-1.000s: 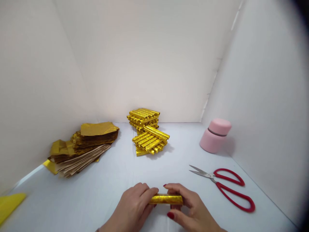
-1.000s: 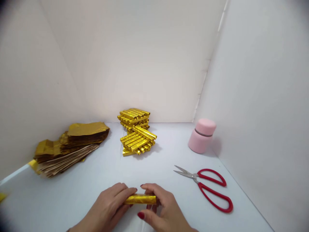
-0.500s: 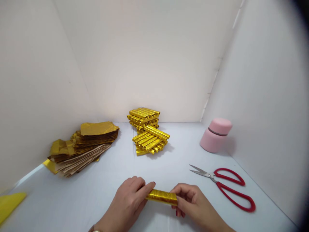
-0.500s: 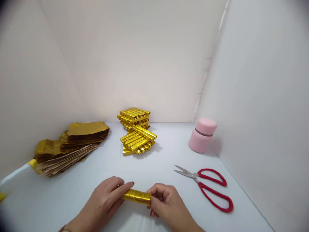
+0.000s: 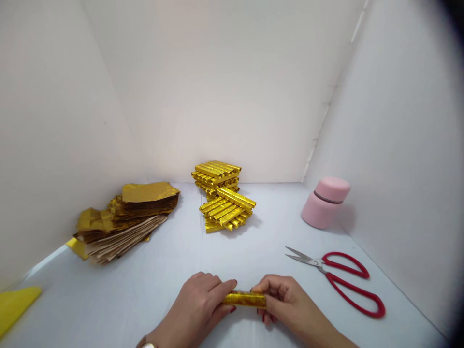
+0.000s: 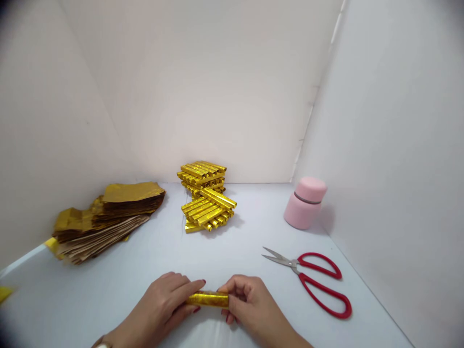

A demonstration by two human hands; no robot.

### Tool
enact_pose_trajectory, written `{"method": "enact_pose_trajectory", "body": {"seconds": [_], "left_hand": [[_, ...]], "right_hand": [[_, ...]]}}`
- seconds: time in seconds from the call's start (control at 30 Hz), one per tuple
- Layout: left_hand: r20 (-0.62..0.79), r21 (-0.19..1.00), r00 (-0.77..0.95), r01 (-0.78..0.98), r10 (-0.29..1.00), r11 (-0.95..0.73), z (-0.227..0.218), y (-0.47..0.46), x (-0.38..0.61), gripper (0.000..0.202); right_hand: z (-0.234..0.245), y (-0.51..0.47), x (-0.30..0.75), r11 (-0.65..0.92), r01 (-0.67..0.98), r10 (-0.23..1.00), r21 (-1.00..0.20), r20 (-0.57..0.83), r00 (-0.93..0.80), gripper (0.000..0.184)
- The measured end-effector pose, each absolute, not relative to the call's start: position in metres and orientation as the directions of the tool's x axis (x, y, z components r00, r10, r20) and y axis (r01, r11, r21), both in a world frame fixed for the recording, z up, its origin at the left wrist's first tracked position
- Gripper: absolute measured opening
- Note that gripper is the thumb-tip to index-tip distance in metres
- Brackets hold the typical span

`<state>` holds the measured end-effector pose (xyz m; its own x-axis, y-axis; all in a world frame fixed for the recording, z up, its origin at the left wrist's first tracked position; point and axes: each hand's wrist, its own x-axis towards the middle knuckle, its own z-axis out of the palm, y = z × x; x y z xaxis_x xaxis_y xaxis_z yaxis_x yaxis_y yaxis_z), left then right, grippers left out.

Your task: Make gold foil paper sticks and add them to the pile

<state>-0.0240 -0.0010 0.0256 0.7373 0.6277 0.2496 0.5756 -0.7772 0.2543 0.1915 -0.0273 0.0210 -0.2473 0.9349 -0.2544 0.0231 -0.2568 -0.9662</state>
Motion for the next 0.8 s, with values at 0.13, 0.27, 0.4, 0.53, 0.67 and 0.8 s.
{"method": "enact_pose_trajectory", "body": {"seconds": [0.13,0.27,0.4,0.53,0.67,0.8], "left_hand": [[0.184,0.410,0.699,0.585,0.691,-0.700,0.0251,-0.0023,-0.0244,0.017],[0.139,0.557,0.654,0.569,0.743,-0.605,0.0308,-0.0039,-0.0252,0.015],[0.159,0.565,0.647,0.560,0.746,-0.606,0.0330,-0.0038,-0.0245,0.016],[0.175,0.559,0.643,0.559,0.745,-0.613,0.0284,-0.0028,-0.0231,0.020],[0.169,0.558,0.640,0.565,0.750,-0.608,0.0257,-0.0024,-0.0228,0.026],[0.188,0.550,0.638,0.561,0.747,-0.618,0.0278,-0.0021,-0.0234,0.023]], "right_hand": [[0.0207,-0.0243,0.1941,-0.294,0.000,0.921,-0.956,-0.283,-0.266,0.022],[0.0231,-0.0229,0.1969,-0.250,-0.059,0.946,-0.966,-0.231,-0.227,0.039],[0.0221,-0.0238,0.1972,-0.194,-0.048,0.957,-0.980,-0.178,-0.228,0.038],[0.0192,-0.0249,0.1950,-0.144,0.005,0.954,-0.990,-0.140,-0.266,0.032],[0.0171,-0.0257,0.1953,-0.081,0.075,0.970,-0.994,-0.095,-0.222,0.032],[0.0194,-0.0257,0.1971,-0.023,0.112,0.995,-0.993,-0.034,-0.092,0.026]]}}
